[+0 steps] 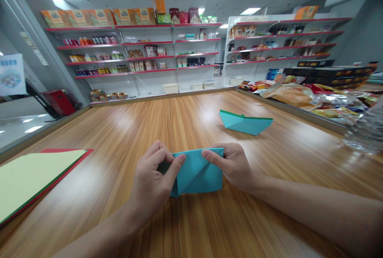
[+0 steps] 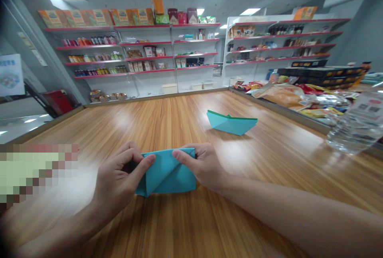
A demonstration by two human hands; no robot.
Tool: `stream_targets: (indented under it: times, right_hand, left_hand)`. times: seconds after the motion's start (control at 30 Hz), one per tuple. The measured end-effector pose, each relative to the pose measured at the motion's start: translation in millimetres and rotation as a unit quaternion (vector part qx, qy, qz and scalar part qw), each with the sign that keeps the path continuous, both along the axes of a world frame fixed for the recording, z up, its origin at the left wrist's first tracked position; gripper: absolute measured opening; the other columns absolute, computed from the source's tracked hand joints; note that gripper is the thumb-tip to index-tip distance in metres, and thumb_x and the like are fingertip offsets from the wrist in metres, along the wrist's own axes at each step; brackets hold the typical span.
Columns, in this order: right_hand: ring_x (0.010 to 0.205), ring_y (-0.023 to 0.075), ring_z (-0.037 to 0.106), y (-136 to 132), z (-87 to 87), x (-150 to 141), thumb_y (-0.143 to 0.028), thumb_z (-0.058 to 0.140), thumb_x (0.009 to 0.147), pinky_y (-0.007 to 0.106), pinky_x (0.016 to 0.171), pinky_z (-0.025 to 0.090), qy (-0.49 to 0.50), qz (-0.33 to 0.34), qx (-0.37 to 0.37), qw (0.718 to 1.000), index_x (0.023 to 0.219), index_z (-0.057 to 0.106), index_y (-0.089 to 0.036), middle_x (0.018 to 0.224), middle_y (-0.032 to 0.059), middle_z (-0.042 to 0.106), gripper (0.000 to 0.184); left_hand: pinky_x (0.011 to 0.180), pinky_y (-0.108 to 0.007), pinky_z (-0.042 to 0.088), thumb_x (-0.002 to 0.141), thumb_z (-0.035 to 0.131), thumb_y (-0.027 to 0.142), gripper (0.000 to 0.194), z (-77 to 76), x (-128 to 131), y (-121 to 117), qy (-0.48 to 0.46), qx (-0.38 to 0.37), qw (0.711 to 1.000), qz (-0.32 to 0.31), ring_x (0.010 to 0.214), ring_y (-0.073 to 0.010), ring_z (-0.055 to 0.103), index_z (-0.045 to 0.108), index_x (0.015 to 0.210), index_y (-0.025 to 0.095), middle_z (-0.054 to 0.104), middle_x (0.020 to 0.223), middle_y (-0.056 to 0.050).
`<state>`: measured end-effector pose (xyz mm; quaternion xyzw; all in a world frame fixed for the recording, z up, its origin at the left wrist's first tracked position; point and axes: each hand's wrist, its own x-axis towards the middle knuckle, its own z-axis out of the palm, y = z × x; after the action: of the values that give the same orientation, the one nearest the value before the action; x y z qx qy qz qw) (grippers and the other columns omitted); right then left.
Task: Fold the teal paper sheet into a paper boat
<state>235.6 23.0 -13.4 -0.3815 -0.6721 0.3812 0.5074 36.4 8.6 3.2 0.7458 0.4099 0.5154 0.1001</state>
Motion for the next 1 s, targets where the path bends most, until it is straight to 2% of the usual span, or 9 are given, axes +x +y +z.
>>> stream_targets:
  times: [0.77,1.0]
  right_hand:
    - [0.049,0.0089,0.048,-1.0,-0.3,0.7,-0.037,0.062,0.081,0.019,0.043,0.036,-0.016,-0.014,0.022,1.0,0.067,0.068,-0.013,0.058,0.0009,0.06,0.029]
    - [0.05,0.0087,0.05,-0.5,-1.8,0.6,-0.037,0.06,0.083,0.018,0.044,0.037,0.004,0.014,0.001,1.0,0.069,0.069,-0.013,0.059,0.0002,0.061,0.029]
  left_hand:
    - [0.05,-0.025,0.034,0.083,0.057,0.019,0.03,2.5,2.5,-2.8,0.002,0.009,1.0,-0.013,0.056,-0.0101,0.042,0.045,0.057,0.018,0.04,0.063,0.002]
    - [0.051,-0.025,0.034,0.083,0.057,0.018,0.03,2.9,2.4,-2.5,0.003,0.019,1.0,-0.023,0.056,-0.0101,0.042,0.044,0.056,0.017,0.04,0.063,0.002]
